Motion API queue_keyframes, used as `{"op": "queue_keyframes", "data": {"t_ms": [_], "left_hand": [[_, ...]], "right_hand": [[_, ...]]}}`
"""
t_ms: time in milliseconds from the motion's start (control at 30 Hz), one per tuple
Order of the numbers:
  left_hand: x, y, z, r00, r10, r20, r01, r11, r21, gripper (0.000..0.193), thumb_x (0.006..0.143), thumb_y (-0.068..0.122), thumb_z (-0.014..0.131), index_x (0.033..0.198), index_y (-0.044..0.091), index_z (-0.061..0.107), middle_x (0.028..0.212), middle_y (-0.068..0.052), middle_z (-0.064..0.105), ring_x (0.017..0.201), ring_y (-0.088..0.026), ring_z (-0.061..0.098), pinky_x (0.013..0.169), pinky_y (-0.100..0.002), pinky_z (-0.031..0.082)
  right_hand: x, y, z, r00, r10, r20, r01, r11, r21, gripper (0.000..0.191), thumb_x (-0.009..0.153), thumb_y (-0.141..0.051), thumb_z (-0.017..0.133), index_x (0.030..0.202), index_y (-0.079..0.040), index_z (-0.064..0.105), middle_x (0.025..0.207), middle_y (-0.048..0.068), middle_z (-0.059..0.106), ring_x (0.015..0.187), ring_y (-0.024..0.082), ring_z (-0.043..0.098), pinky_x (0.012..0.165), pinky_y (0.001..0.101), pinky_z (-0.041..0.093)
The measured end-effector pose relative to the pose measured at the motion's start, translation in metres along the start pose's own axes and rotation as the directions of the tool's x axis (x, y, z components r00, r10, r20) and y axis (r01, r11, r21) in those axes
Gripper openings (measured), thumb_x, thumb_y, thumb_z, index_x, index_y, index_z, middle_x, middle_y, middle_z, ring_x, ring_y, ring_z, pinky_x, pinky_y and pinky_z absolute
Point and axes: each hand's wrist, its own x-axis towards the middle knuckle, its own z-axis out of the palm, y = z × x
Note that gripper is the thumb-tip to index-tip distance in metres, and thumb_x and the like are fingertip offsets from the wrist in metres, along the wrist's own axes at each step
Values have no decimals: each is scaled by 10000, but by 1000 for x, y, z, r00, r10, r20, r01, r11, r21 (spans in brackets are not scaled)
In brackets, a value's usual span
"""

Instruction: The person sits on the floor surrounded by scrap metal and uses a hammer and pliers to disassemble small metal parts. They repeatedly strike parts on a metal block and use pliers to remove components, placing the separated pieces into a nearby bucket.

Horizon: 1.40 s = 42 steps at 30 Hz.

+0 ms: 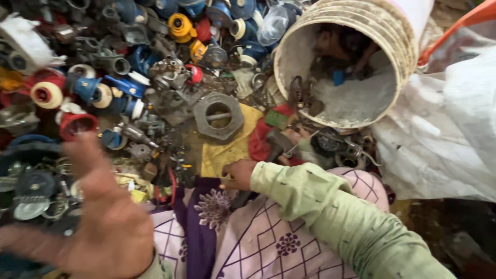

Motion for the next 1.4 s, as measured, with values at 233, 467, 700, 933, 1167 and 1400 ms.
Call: {"op": "queue_keyframes", "data": {"t_ms": [233,467,700,933,1167,1400], "left_hand": [[-6,19,-31,995,41,89,-35,997,-68,825,997,443,658,1617,-5,350,1729,-139,281,1340,-253,587,949,-365,608],[-12,60,-57,993,115,31,-118,987,108,790,1008,447,670,1617,32,385,1768,-74,275,1360,-188,596,988,-299,623],[-13,65,-53,996,69,51,-71,996,57,796,982,468,671,1600,44,403,1744,-60,298,1335,-197,608,979,-314,627],[-16,68,-52,993,117,-25,-111,981,156,789,985,529,652,1586,59,449,1762,-67,297,1348,-228,597,993,-325,615],[-41,66,-91,935,123,-332,-77,986,149,719,970,557,641,1454,31,569,1696,-146,452,1331,-363,595,979,-472,523],[-39,79,-156,848,237,-474,38,865,501,557,1076,558,601,1398,104,593,1483,-113,620,1289,-293,614,1007,-417,500]], "right_hand": [[-2,-7,-9,999,19,40,-18,1000,-21,564,866,-528,698,1216,-86,677,993,146,771,950,341,736,868,459,564],[1,-6,-7,999,21,34,-22,1000,14,553,874,-515,702,1198,-68,676,976,145,766,938,334,742,842,443,578],[6,3,0,999,-10,30,10,1000,-14,562,888,-510,702,1210,-51,663,968,154,766,916,339,748,827,442,586],[6,12,-5,996,32,86,-26,997,-66,575,923,-511,688,1274,-57,642,1116,191,728,1026,383,697,904,464,543],[-24,145,-137,779,484,-399,-513,857,39,537,825,-603,701,1259,-287,703,1230,141,741,1125,314,708,997,421,540],[-1,197,-119,675,396,-622,-593,793,-138,932,760,-693,763,1467,-147,497,1574,325,307,1440,502,315,1173,510,263]]}}
